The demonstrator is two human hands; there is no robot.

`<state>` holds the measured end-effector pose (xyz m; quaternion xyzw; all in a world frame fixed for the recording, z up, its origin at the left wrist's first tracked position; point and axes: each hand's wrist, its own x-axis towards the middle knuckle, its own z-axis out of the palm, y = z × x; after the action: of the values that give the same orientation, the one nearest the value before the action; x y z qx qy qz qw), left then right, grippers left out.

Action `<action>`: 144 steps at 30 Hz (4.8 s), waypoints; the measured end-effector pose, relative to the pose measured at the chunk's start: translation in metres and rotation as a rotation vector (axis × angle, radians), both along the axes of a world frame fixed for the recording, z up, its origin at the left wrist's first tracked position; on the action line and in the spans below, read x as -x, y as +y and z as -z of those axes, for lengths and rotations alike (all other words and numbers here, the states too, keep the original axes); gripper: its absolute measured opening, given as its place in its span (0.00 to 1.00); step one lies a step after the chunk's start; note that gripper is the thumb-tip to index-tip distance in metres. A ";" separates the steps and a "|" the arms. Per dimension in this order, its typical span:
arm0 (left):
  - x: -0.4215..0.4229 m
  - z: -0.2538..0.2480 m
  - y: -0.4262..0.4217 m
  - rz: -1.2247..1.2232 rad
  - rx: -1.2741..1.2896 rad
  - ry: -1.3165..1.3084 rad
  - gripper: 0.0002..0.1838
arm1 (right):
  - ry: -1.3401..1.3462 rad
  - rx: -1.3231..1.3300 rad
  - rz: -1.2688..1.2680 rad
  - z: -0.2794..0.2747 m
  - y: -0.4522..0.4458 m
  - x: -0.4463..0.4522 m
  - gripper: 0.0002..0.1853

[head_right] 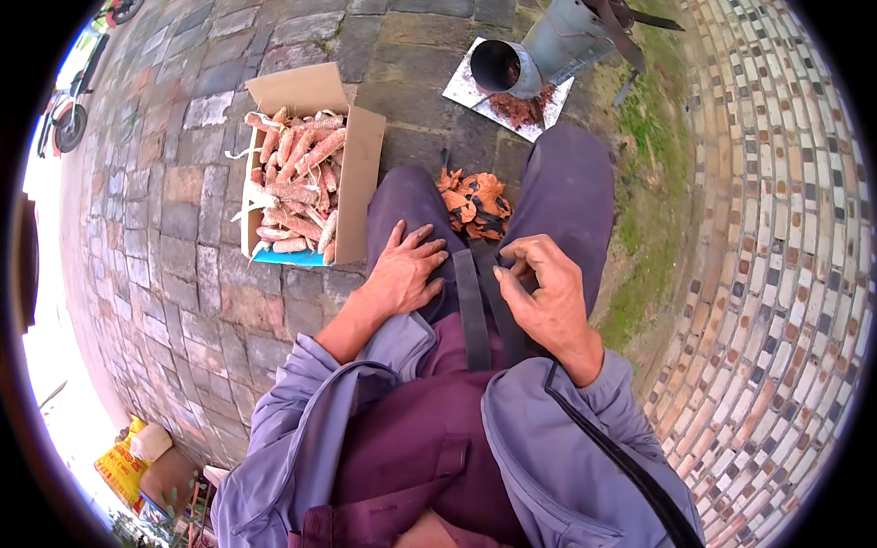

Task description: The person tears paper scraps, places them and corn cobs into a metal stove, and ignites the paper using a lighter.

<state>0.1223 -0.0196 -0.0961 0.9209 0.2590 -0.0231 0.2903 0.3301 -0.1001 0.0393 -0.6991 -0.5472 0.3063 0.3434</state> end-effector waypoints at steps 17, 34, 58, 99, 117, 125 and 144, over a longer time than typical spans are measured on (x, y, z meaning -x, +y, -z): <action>0.028 0.012 0.019 -0.281 0.007 -0.287 0.24 | 0.025 0.489 0.458 0.015 -0.123 -0.057 0.08; -0.091 -0.064 0.033 -0.132 0.184 -0.585 0.25 | 0.412 0.471 0.366 0.030 -0.135 -0.030 0.18; -0.118 -0.061 0.040 -0.173 0.396 -0.634 0.26 | 1.247 0.306 0.625 0.043 -0.143 -0.021 0.29; -0.138 -0.081 0.073 0.029 0.467 -0.307 0.25 | 0.789 0.085 0.450 0.070 -0.111 -0.004 0.21; -0.165 -0.097 0.048 0.130 0.148 -0.299 0.18 | 1.048 0.169 0.452 0.060 -0.126 -0.022 0.21; -0.164 -0.082 0.039 0.037 0.262 -0.390 0.15 | 1.129 0.233 0.431 0.055 -0.142 -0.036 0.21; -0.151 -0.050 0.022 -0.071 0.401 -0.710 0.10 | 0.762 0.523 0.420 0.009 -0.210 -0.104 0.10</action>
<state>0.2730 0.0027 -0.0461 0.7872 0.1647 0.2564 0.5361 0.4341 -0.3096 0.0302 -0.6953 -0.1357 0.5908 0.3861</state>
